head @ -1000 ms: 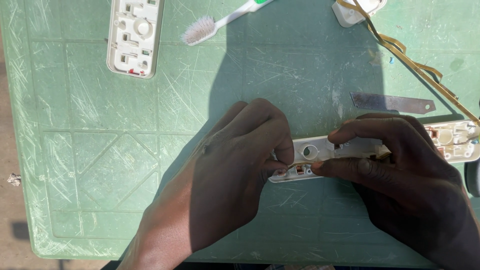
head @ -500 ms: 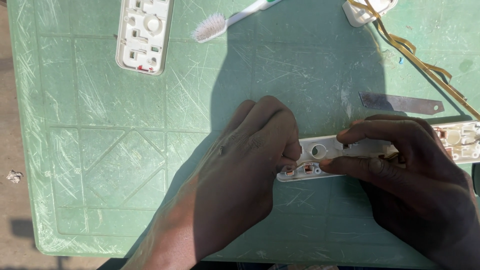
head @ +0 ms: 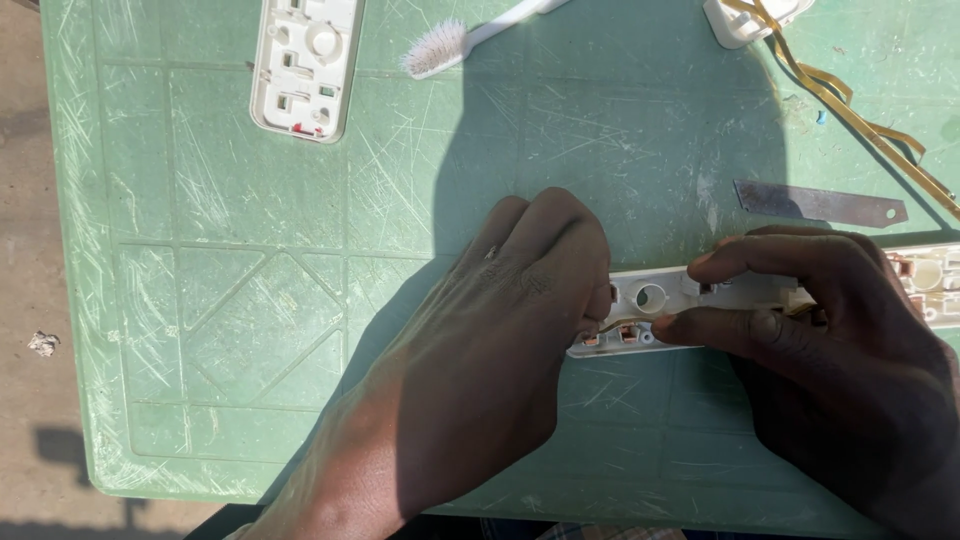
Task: The person is repairing a white electrical power strip by hand. They insert and adjust thin gold-colored metal strips into the internal contact points of the disassembled unit, working on one section at a time.
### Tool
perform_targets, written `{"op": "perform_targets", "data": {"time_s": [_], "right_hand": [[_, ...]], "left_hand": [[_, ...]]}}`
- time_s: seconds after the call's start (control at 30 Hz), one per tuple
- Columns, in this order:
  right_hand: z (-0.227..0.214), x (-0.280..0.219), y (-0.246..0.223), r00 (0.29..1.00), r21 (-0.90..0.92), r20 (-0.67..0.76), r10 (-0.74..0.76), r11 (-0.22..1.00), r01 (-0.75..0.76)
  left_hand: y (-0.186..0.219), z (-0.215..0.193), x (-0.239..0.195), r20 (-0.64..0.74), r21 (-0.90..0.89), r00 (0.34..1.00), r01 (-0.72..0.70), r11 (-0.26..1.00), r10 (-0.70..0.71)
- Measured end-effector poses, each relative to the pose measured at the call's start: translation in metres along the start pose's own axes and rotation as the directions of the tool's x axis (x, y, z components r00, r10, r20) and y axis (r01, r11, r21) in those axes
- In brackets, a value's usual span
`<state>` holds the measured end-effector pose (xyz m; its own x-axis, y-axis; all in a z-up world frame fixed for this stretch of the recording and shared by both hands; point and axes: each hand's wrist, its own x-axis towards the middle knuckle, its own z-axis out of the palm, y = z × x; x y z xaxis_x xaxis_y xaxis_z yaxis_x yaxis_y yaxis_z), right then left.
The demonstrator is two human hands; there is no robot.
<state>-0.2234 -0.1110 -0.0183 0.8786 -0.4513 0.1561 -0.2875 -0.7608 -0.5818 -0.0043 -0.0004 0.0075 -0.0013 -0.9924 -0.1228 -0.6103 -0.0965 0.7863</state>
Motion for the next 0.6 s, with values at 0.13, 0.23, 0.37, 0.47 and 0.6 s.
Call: {"op": "perform_targets", "data": {"time_s": [0.13, 0.23, 0.37, 0.47, 0.6], "right_hand": [[0.003, 0.005, -0.01, 0.998, -0.006, -0.061, 0.018, 1.0, -0.018], [0.0, 0.008, -0.009, 0.998, 0.014, -0.051, 0.042, 0.999, -0.041], [-0.003, 0.012, -0.014, 0.997, -0.03, -0.016, 0.08, 0.996, -0.081], [-0.004, 0.018, -0.02, 0.997, -0.062, -0.04, 0.071, 0.995, -0.073], [-0.007, 0.022, -0.021, 0.997, -0.082, -0.037, 0.065, 0.994, -0.068]], "left_hand": [[0.002, 0.011, 0.004, -0.024, 0.114, 0.999, 0.047, 0.992, -0.044], [0.003, 0.012, 0.005, -0.02, 0.133, 0.996, 0.09, 0.987, -0.088], [0.001, 0.01, 0.002, -0.034, 0.023, 0.998, 0.054, 0.998, -0.053], [0.001, 0.009, 0.001, -0.048, -0.016, 0.998, 0.044, 0.999, -0.045], [0.002, 0.012, 0.0, -0.078, 0.025, 0.997, 0.019, 0.999, -0.017]]}}
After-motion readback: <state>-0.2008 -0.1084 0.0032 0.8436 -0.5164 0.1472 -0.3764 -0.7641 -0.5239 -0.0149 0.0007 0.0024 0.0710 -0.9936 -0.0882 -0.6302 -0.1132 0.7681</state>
